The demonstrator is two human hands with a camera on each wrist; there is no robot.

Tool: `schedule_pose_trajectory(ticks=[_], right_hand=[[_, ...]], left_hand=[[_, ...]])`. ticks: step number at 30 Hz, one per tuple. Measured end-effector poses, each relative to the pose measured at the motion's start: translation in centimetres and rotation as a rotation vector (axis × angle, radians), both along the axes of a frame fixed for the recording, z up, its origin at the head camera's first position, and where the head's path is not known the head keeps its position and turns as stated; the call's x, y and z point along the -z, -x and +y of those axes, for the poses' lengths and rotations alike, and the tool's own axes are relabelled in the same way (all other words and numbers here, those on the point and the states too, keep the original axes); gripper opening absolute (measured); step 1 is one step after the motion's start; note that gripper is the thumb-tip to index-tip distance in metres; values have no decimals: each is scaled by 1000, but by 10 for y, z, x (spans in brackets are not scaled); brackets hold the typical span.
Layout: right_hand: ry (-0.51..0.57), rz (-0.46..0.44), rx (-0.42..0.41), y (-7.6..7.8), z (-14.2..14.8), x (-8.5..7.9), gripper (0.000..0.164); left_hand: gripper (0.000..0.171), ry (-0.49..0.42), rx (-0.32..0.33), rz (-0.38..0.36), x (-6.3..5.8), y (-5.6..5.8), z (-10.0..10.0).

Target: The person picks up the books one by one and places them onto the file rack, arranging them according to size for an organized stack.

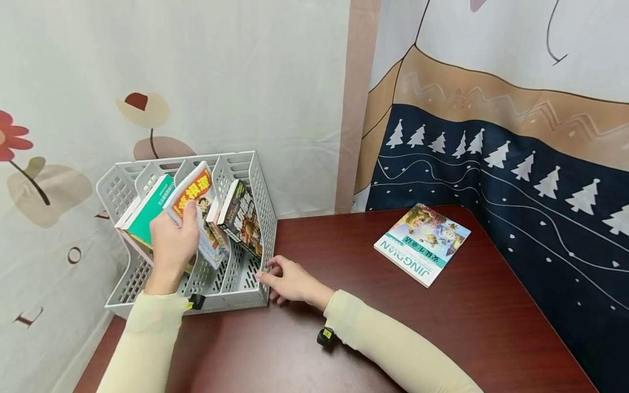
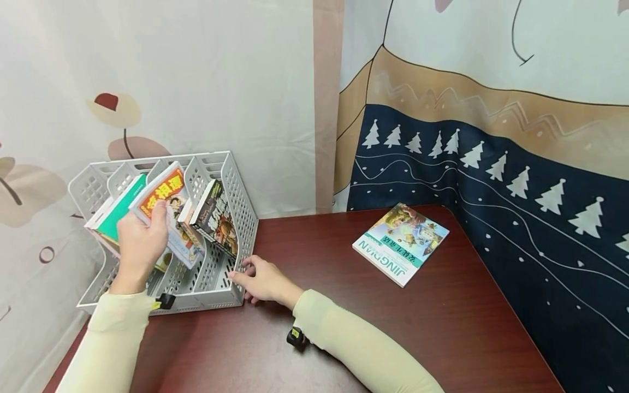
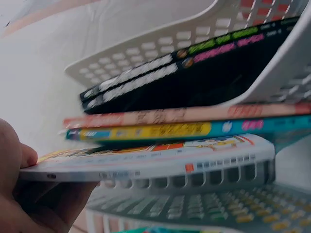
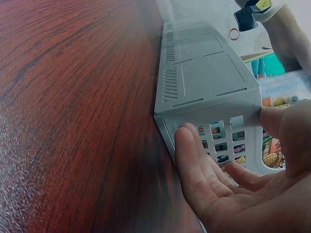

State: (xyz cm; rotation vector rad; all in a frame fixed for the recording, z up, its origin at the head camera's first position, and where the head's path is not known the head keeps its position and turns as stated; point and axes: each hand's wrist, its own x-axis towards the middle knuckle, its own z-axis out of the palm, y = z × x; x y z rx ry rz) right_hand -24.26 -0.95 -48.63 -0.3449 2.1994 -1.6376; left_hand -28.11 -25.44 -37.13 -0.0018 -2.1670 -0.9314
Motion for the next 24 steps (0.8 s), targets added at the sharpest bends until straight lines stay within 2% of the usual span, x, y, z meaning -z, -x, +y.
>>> schedule_pose_trajectory(ticks=[3,6,12,18,24], right_hand=[[11,-4,-2,0,-1,1,53],[12,-3,-3,0,-1,2,52],[1,-2,-4,1,1,1,51],[1,-1,-4,1,1,2,53],[21,-1,-5,2,0,2,53]], left_hand=[[49,19,21,-29,5,3,6],[58,40,30,-95,9,6,8],[54,23,87,-223,16,11,14],[57,18,150,-258,24,16,14],[73,-19,246,-324,31,18,11]])
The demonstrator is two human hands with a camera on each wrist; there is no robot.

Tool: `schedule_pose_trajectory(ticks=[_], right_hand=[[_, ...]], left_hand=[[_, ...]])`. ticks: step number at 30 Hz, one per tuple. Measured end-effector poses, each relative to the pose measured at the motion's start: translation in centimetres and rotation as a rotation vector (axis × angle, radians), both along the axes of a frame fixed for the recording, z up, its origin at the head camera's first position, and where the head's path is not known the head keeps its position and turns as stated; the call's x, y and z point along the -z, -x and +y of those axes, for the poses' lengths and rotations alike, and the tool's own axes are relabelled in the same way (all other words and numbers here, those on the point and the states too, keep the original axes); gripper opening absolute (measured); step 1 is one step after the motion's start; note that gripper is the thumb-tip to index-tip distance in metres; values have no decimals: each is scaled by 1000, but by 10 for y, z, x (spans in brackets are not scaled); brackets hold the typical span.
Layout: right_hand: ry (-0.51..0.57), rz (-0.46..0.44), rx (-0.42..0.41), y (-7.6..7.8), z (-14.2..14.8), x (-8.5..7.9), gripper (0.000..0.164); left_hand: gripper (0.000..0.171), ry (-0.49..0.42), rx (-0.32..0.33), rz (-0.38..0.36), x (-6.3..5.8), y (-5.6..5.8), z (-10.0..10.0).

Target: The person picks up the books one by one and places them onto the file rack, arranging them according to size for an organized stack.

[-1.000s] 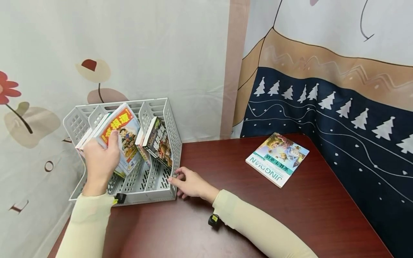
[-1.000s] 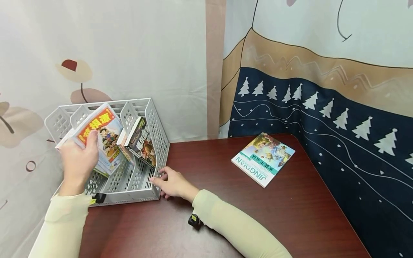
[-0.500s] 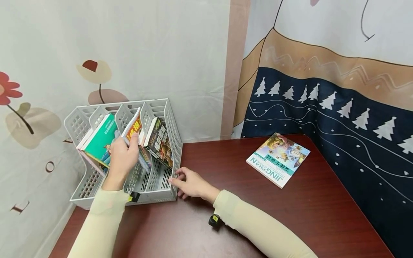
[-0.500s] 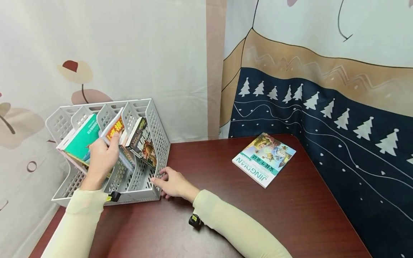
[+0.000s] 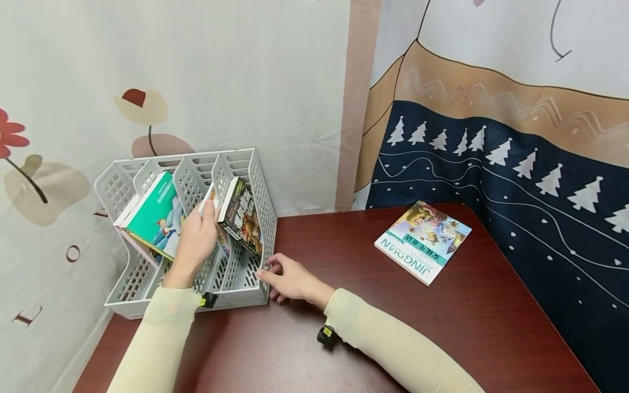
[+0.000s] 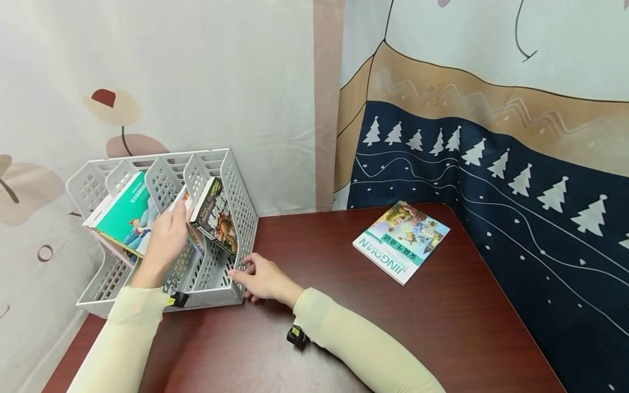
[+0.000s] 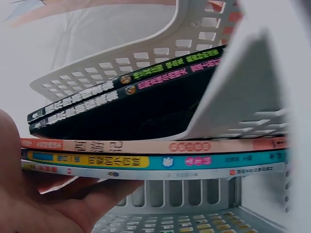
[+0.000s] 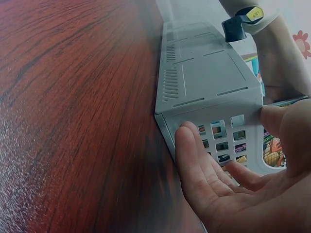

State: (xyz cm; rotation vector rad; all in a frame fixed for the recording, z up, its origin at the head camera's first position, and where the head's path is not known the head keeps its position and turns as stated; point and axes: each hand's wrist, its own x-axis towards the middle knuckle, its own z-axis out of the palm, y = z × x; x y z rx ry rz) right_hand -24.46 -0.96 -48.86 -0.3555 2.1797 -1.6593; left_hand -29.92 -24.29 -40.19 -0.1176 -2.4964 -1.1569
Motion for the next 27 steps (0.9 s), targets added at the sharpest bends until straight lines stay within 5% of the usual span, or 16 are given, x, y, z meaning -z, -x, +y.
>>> schedule_pose_trajectory(ticks=[9,15,20,24,27], right_hand=[[3,-10,-2,2,2,0,53],[11,-18,-11,2,5,0,53],[31,-38,-61,-2,14,-5,54],[40,-13,-99,-1,31,-14,47],[21,9,-102,3,50,-20,38]], left_hand=[[84,11,56,-198,5,-1,-2],[87,18,98,-224,4,-1,-3],[76,-7,-6,-77,-3,-9,1],[55,-35,-144,176,-11,-17,10],[36,-45,-183,390,-17,-23,20]])
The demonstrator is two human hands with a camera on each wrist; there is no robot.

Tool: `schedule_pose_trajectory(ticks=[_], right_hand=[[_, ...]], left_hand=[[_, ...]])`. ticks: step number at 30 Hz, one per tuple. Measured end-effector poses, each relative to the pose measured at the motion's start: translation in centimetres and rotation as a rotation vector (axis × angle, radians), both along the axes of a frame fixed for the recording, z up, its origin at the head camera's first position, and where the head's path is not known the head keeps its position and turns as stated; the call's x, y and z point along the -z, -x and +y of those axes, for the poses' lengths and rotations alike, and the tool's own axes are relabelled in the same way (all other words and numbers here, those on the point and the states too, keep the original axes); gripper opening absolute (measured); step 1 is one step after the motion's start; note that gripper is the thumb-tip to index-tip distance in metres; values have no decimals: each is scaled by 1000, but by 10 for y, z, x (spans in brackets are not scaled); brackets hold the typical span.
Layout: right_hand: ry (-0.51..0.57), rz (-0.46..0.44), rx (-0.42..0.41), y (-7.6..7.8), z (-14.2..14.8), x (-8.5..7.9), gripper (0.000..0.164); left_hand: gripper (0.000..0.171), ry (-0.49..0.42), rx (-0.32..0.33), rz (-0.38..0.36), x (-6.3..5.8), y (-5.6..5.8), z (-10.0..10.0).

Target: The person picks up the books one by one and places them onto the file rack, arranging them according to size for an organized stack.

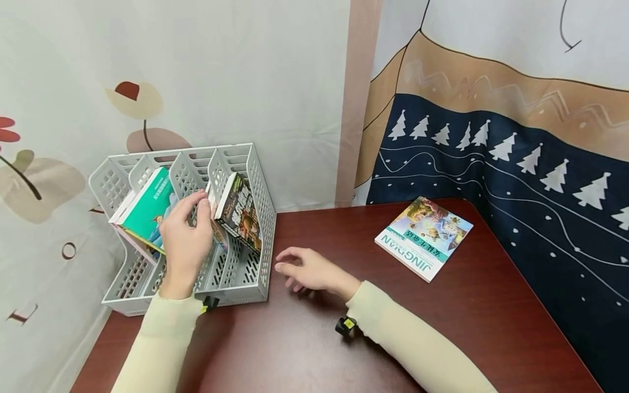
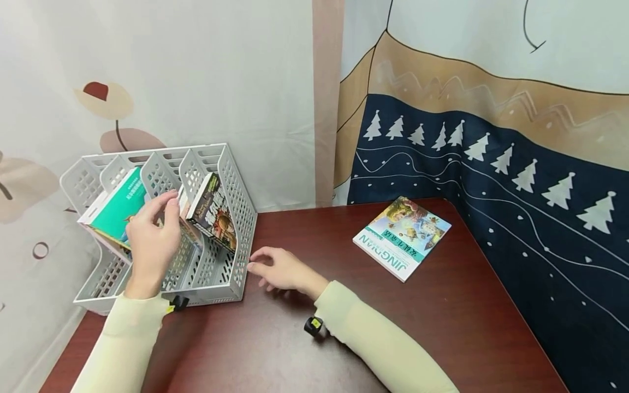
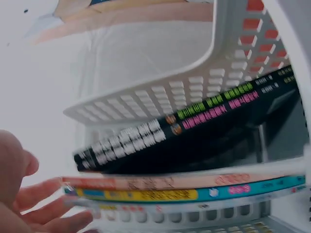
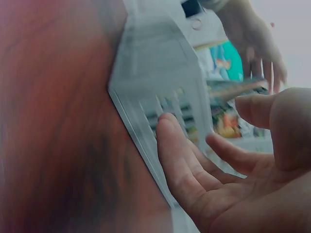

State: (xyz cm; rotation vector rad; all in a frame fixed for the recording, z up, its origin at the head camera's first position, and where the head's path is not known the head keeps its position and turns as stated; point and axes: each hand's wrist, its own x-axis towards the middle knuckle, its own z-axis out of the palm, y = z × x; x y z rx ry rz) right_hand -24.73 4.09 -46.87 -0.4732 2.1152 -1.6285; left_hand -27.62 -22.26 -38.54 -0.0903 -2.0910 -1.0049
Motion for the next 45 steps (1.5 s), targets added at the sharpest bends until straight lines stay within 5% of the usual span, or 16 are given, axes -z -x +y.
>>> schedule_pose_trajectory(ticks=[5,9,12,18,21,28,33,38,45], right_hand=[[-20,26,-15,3,39,-7,30],[-30,57,8,7,76,-15,31],[-33,64,73,13,108,-22,34],[-20,27,220,28,180,-29,44],[-34,27,306,35,213,-30,50],[-39,68,504,39,267,-30,62],[-253,94,632,38,291,-25,64],[-507,62,717,40,306,-16,66],[-713,-7,706,45,321,-1,67]], left_hand=[[22,24,102,283,-6,-16,20],[19,71,320,332,-3,-30,39],[17,59,482,190,4,-41,59],[27,1,699,-462,22,-64,117],[39,47,776,-636,33,-67,149],[53,244,870,-702,64,-67,217],[61,317,880,-774,70,-64,249],[67,364,859,-841,73,-58,262],[65,426,849,-905,78,-58,261]])
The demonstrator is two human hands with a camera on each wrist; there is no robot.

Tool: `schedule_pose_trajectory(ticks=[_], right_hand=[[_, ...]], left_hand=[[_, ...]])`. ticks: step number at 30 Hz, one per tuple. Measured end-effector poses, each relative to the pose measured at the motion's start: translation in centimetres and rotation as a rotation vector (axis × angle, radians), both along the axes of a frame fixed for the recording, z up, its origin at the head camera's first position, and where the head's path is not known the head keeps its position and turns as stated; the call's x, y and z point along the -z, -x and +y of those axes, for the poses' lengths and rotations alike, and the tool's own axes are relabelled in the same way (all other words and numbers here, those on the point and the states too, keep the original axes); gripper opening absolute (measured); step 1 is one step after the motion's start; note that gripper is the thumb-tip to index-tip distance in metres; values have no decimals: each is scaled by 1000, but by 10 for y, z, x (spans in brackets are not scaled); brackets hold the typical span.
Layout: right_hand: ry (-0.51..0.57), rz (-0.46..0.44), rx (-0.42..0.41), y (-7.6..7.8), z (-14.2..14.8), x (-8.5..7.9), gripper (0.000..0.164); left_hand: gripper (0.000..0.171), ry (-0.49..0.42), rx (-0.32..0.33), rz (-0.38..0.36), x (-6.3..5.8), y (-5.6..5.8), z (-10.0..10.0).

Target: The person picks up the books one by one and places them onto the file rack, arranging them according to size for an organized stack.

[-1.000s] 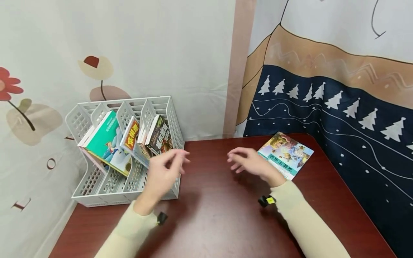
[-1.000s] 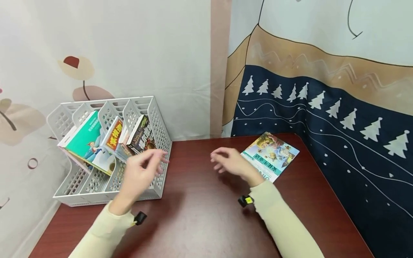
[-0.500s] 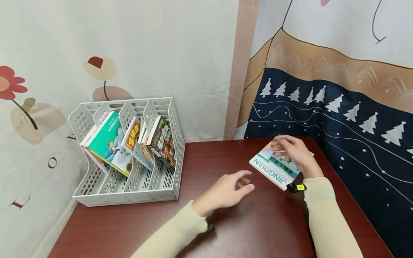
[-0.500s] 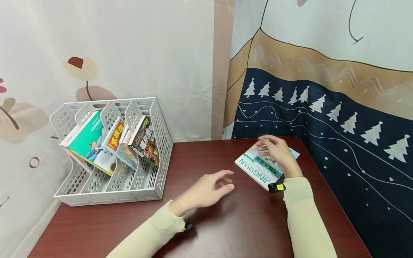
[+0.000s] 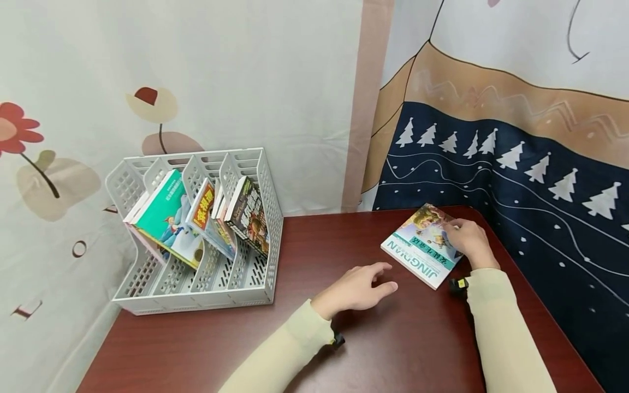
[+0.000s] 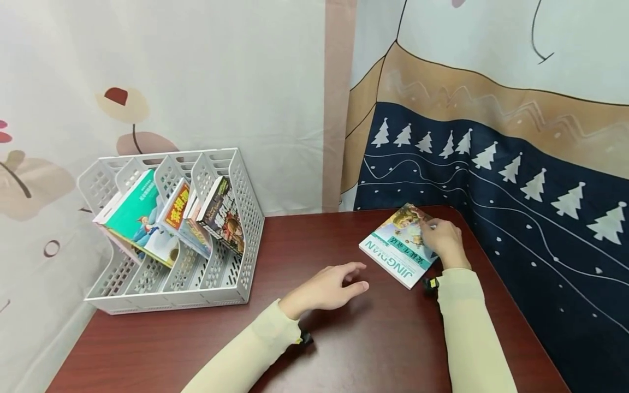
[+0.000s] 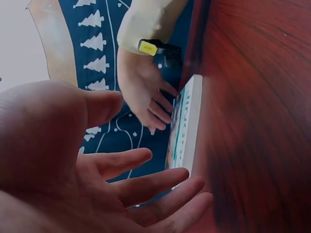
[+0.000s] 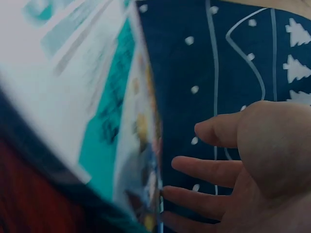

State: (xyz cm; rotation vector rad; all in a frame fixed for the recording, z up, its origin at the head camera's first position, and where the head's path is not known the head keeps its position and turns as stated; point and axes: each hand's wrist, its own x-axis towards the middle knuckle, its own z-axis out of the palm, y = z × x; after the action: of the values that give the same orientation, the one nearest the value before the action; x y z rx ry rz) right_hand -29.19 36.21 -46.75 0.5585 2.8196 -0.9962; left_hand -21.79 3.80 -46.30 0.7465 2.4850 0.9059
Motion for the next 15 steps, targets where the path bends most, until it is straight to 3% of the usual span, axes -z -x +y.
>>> schedule_pose_trajectory(ticks=[9,15], right_hand=[[-50,-11,-18,0,15,14,68],[-58,-7,15,-1,15,11,66]], left_hand=[[62,21,34,-29,8,-1,3],[60,10,-7,-28,9,3,1]])
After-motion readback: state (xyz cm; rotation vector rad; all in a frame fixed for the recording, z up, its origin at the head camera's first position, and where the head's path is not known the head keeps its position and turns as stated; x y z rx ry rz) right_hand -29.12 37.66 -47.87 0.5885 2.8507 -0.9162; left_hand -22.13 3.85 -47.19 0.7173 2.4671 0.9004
